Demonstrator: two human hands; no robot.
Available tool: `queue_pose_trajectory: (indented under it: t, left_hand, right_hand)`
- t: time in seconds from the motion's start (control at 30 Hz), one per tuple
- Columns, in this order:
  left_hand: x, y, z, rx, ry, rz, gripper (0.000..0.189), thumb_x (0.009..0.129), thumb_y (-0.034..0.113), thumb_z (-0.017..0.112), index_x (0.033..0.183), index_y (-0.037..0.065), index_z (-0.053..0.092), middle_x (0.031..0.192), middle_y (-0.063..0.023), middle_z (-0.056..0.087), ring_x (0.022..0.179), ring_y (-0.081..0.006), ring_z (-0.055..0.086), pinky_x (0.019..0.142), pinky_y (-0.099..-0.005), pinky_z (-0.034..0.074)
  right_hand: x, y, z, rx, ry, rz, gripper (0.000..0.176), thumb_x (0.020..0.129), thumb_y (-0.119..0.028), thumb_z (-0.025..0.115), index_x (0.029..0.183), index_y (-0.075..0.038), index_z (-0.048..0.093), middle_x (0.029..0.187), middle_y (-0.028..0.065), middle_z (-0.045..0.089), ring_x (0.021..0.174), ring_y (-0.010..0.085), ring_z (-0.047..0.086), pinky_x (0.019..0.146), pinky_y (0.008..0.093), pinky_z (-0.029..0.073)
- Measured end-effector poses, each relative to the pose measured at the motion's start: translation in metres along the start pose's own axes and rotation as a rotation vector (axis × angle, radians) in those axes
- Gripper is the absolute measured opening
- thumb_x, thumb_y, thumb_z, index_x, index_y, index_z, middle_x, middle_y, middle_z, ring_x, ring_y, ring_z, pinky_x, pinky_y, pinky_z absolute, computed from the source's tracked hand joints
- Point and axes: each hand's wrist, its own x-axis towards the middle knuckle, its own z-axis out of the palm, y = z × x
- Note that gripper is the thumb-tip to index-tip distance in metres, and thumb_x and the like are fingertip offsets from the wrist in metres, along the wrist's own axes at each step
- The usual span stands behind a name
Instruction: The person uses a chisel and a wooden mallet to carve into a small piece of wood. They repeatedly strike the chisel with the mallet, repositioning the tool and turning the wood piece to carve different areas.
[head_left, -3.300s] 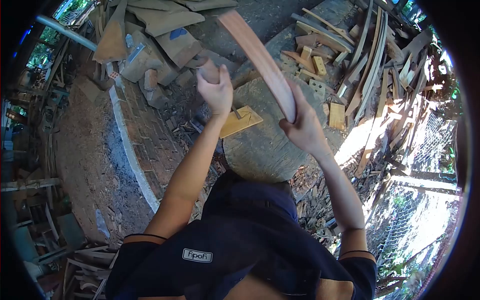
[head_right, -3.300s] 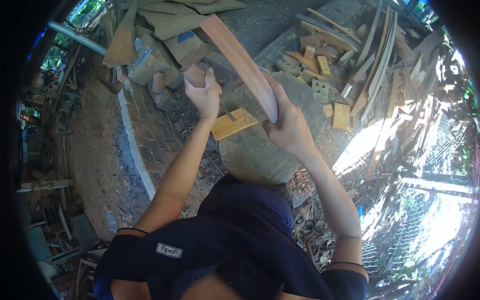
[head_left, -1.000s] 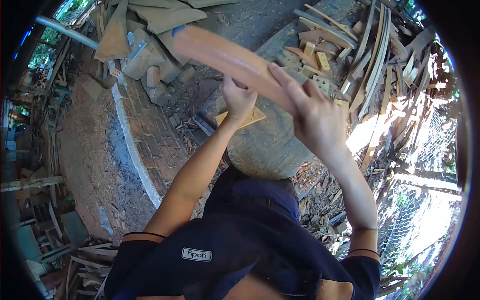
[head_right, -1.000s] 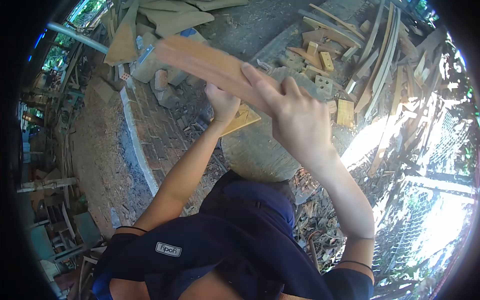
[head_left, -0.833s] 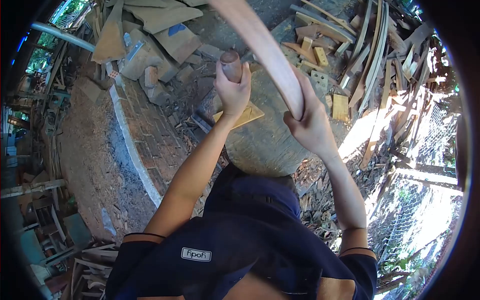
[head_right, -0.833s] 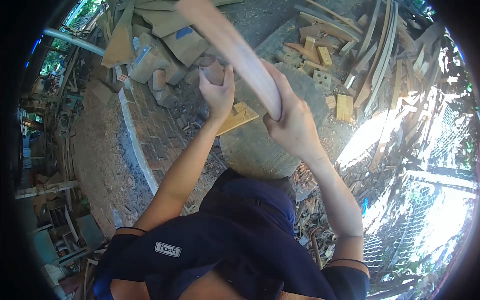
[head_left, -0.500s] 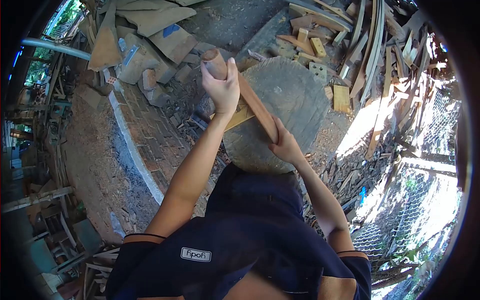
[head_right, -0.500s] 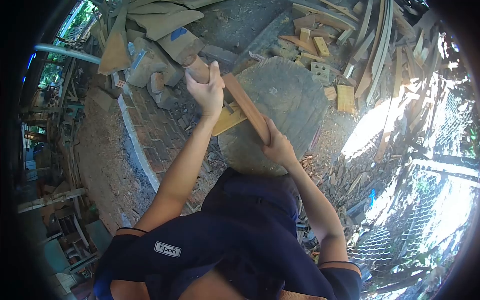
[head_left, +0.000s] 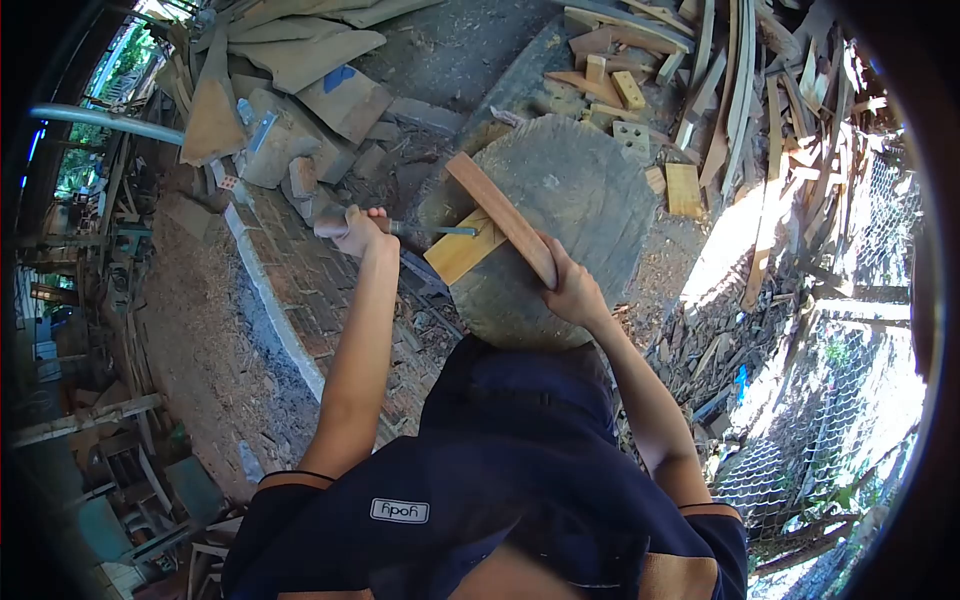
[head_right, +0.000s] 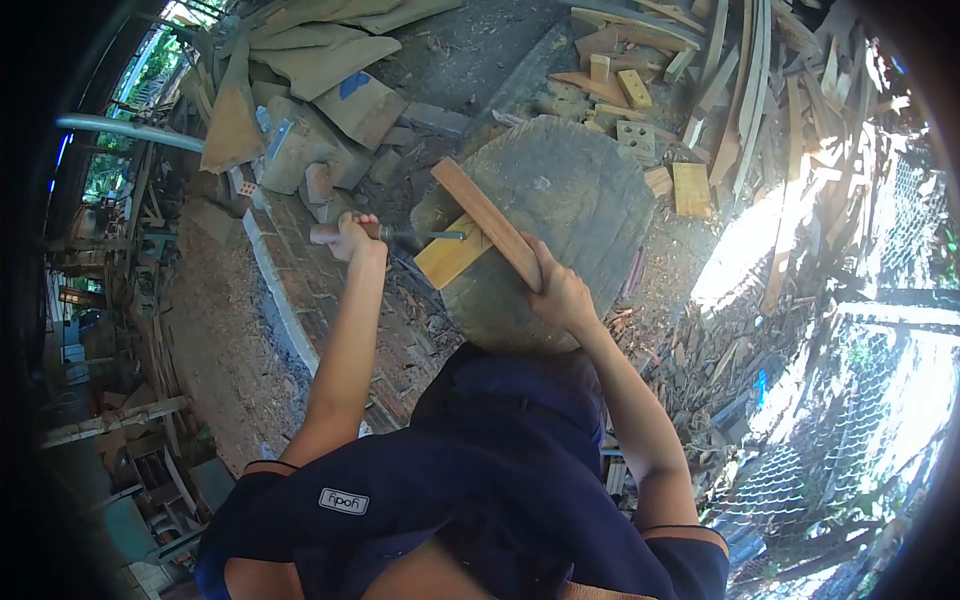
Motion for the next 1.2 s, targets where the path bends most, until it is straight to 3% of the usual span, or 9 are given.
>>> queue_pose_trajectory:
  t: [0.1,0.17,0.4,0.73,0.8,0.93,1.03,1.1,1.2]
  left_hand:
    - [-0.009,0.002,0.008,0.021,0.099,-0.061,0.022,0.092,0.004,0.059,0.107,0.008,0.043,0.072,-0.0057,0.052,0.053,-0.0126,0.051,0.048,-0.0291,0.049]
    - [-0.021,0.007,0.020,-0.003,-0.110,0.117,0.022,0.092,0.004,0.060,0.104,0.007,0.042,0.072,-0.0051,0.051,0.052,-0.0120,0.050,0.046,-0.0291,0.048]
    - [-0.057,0.009,0.057,0.016,-0.368,0.289,0.023,0.091,0.003,0.063,0.098,0.004,0.041,0.073,-0.0057,0.050,0.050,-0.0121,0.049,0.043,-0.0271,0.043]
    - [-0.083,0.014,0.067,0.128,-0.495,0.331,0.023,0.092,0.006,0.064,0.096,0.006,0.042,0.069,-0.0033,0.049,0.049,-0.0119,0.049,0.045,-0.0276,0.044]
    - [-0.083,0.011,0.068,0.109,-0.540,0.338,0.024,0.093,0.005,0.064,0.099,0.005,0.041,0.076,-0.0056,0.053,0.045,-0.0109,0.049,0.036,-0.0248,0.037]
    - [-0.087,0.008,0.069,0.144,-0.569,0.381,0.024,0.093,0.005,0.064,0.104,0.004,0.043,0.076,-0.0061,0.053,0.046,-0.0108,0.050,0.037,-0.0249,0.038]
    - [-0.097,0.003,0.069,0.163,-0.586,0.476,0.027,0.092,0.007,0.066,0.108,0.000,0.046,0.079,-0.0083,0.057,0.046,-0.0116,0.051,0.040,-0.0267,0.040]
    - [-0.101,0.000,0.070,0.273,-0.586,0.587,0.023,0.092,0.006,0.066,0.097,0.004,0.044,0.071,-0.0050,0.053,0.047,-0.0114,0.052,0.040,-0.0262,0.040]
    - [-0.089,-0.018,0.065,0.297,-0.573,0.779,0.023,0.091,0.005,0.067,0.097,0.003,0.045,0.072,-0.0050,0.054,0.047,-0.0113,0.052,0.041,-0.0264,0.040]
  right_hand:
    - [-0.004,0.001,-0.001,-0.006,-0.018,0.031,0.082,0.073,-0.004,0.061,0.148,-0.025,0.034,0.105,0.0232,0.069,0.103,0.0442,0.064,0.088,0.0515,0.051]
    - [-0.003,-0.001,-0.001,-0.014,-0.018,0.034,0.083,0.072,-0.004,0.062,0.148,-0.025,0.034,0.105,0.0222,0.069,0.104,0.0442,0.064,0.089,0.0516,0.051]
    - [-0.003,0.000,0.000,-0.034,0.004,0.022,0.083,0.071,-0.004,0.061,0.147,-0.025,0.035,0.105,0.0223,0.069,0.103,0.0448,0.064,0.089,0.0523,0.051]
    - [-0.005,-0.003,-0.004,-0.007,-0.039,0.060,0.083,0.071,-0.005,0.062,0.148,-0.021,0.034,0.108,0.0272,0.066,0.106,0.0469,0.061,0.090,0.0518,0.049]
    - [-0.005,-0.004,-0.004,-0.007,-0.044,0.060,0.083,0.071,-0.005,0.062,0.148,-0.021,0.034,0.108,0.0273,0.066,0.106,0.0469,0.061,0.090,0.0518,0.049]
    - [-0.005,-0.002,-0.003,-0.014,-0.039,0.057,0.082,0.072,-0.006,0.062,0.147,-0.021,0.034,0.109,0.0271,0.066,0.106,0.0470,0.061,0.090,0.0517,0.049]
    - [-0.005,-0.003,-0.003,-0.014,-0.038,0.065,0.082,0.072,-0.006,0.063,0.147,-0.021,0.035,0.111,0.0271,0.065,0.108,0.0472,0.060,0.091,0.0515,0.049]
    - [-0.004,-0.004,-0.004,-0.010,-0.038,0.062,0.082,0.072,-0.006,0.063,0.147,-0.021,0.035,0.113,0.0273,0.064,0.110,0.0472,0.059,0.092,0.0512,0.048]
    - [0.001,0.016,0.002,0.003,-0.061,0.044,0.083,0.071,-0.005,0.064,0.147,-0.015,0.034,0.117,0.0258,0.064,0.112,0.0434,0.061,0.094,0.0482,0.049]
